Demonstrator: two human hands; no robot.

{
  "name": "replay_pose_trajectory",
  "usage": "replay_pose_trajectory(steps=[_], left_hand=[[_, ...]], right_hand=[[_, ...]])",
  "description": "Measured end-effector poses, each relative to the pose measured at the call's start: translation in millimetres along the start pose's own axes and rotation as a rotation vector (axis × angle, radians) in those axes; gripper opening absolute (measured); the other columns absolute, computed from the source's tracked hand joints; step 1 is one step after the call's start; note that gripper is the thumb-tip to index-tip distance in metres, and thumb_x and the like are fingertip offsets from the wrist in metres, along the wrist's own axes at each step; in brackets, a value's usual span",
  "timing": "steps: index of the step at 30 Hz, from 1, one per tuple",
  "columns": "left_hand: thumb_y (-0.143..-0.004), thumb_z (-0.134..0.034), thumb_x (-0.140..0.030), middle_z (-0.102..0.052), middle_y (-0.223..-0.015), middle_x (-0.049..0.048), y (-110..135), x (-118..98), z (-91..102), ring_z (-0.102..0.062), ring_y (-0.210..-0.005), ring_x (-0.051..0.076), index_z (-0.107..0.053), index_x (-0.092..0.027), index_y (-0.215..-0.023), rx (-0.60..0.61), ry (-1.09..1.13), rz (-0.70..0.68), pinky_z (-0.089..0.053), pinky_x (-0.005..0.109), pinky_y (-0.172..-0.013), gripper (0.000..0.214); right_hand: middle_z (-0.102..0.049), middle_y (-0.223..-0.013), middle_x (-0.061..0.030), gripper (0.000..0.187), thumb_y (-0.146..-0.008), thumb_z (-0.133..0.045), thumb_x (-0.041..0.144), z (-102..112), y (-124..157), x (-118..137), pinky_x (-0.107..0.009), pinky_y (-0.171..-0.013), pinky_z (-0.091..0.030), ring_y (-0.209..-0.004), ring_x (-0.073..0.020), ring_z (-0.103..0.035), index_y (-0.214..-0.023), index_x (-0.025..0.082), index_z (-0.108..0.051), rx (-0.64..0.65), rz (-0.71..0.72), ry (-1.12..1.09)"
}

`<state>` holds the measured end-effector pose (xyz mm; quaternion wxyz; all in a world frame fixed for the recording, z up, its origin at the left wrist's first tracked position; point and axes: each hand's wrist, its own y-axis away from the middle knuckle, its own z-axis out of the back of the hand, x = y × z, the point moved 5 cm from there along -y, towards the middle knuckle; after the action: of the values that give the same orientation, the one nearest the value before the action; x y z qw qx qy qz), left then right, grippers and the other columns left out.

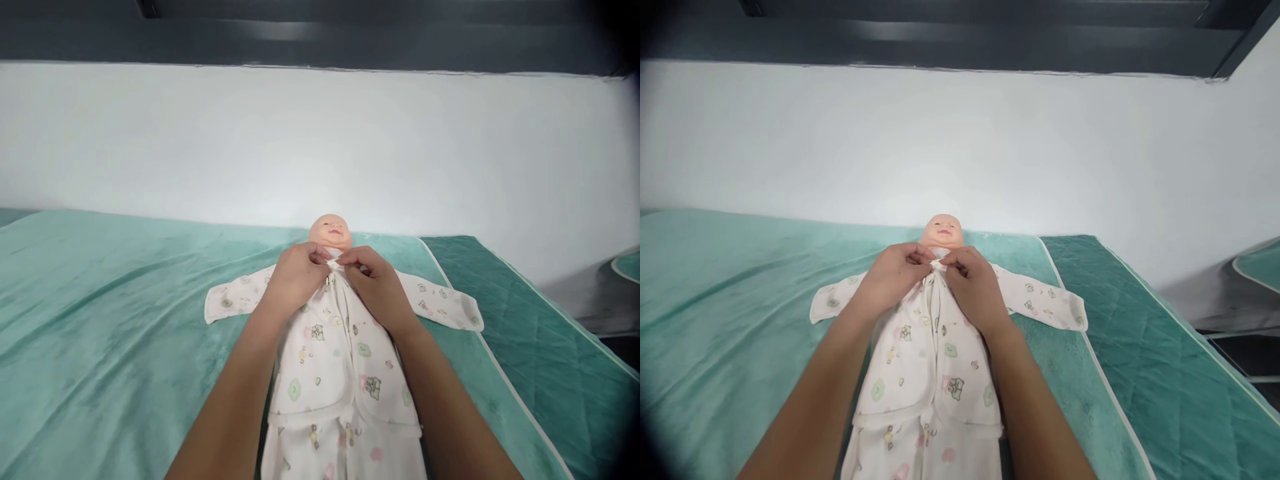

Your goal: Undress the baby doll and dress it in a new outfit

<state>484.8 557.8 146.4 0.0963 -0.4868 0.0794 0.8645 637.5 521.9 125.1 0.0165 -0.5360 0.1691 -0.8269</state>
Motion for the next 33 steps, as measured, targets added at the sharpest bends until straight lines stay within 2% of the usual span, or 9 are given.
replay_pose_trajectory(steps=[5,8,13,18,24,33], left_hand=[[-0.074,-0.052,-0.025,-0.065,-0.085,0.0026,2.3,-4.1,0.3,-0.051,-0.060,0.005,-0.070,-0.018,-0.094,0.022,-0.053,-0.030,-0.035,0.016,-0.054,0.027],[-0.078,-0.051,-0.034,-0.063,-0.079,0.0021,3.0,-5.2,-0.7,-0.047,-0.058,0.004,-0.070,-0.016,-0.089,0.048,-0.079,-0.077,-0.032,0.016,-0.053,0.028],[-0.081,-0.053,-0.044,-0.063,-0.082,0.0010,-0.1,-2.2,0.3,-0.049,-0.064,0.004,-0.068,-0.015,-0.088,0.002,-0.038,-0.097,-0.034,0.015,-0.058,0.034],[-0.080,-0.057,-0.040,-0.064,-0.091,0.0001,-1.7,-3.3,-0.9,-0.051,-0.070,0.003,-0.070,-0.019,-0.097,0.037,-0.030,-0.153,-0.035,0.014,-0.063,0.030],[-0.084,-0.052,-0.032,-0.063,-0.105,0.0003,0.1,-10.8,-0.8,-0.055,-0.085,0.005,-0.073,-0.021,-0.093,0.043,-0.103,-0.286,-0.040,0.015,-0.077,0.024],[-0.084,-0.050,-0.035,-0.063,-0.093,0.0017,-3.4,-10.0,-4.2,-0.050,-0.075,0.005,-0.065,-0.015,-0.086,0.031,-0.135,-0.234,-0.034,0.015,-0.065,0.025]], right_hand=[[-0.062,-0.105,0.0014,0.027,-0.085,-0.042,0.020,0.0,1.1,1.5,-0.021,-0.086,-0.041,-0.096,-0.0058,-0.056,-0.087,0.021,-0.069,-0.016,0.110,0.106],[-0.062,-0.104,0.0024,0.028,-0.085,-0.042,0.019,1.4,1.6,1.3,-0.020,-0.086,-0.042,-0.096,-0.0049,-0.056,-0.087,0.022,-0.070,-0.042,0.111,0.114],[-0.062,-0.102,0.0010,0.028,-0.085,-0.044,0.019,4.7,2.1,4.5,-0.020,-0.085,-0.042,-0.094,-0.0050,-0.057,-0.084,0.020,-0.071,-0.109,0.153,0.112],[-0.063,-0.098,-0.0007,0.027,-0.085,-0.042,0.018,5.1,2.9,4.9,-0.021,-0.083,-0.042,-0.091,-0.0062,-0.056,-0.081,0.018,-0.069,-0.112,0.157,0.094],[-0.063,-0.096,0.0001,0.026,-0.084,-0.042,0.016,5.3,3.5,4.0,-0.020,-0.082,-0.042,-0.090,-0.0061,-0.055,-0.082,0.018,-0.068,-0.117,0.140,0.079],[-0.063,-0.096,0.0002,0.027,-0.084,-0.042,0.017,4.5,2.9,5.5,-0.020,-0.083,-0.042,-0.091,-0.0060,-0.056,-0.081,0.018,-0.069,-0.107,0.145,0.064]])
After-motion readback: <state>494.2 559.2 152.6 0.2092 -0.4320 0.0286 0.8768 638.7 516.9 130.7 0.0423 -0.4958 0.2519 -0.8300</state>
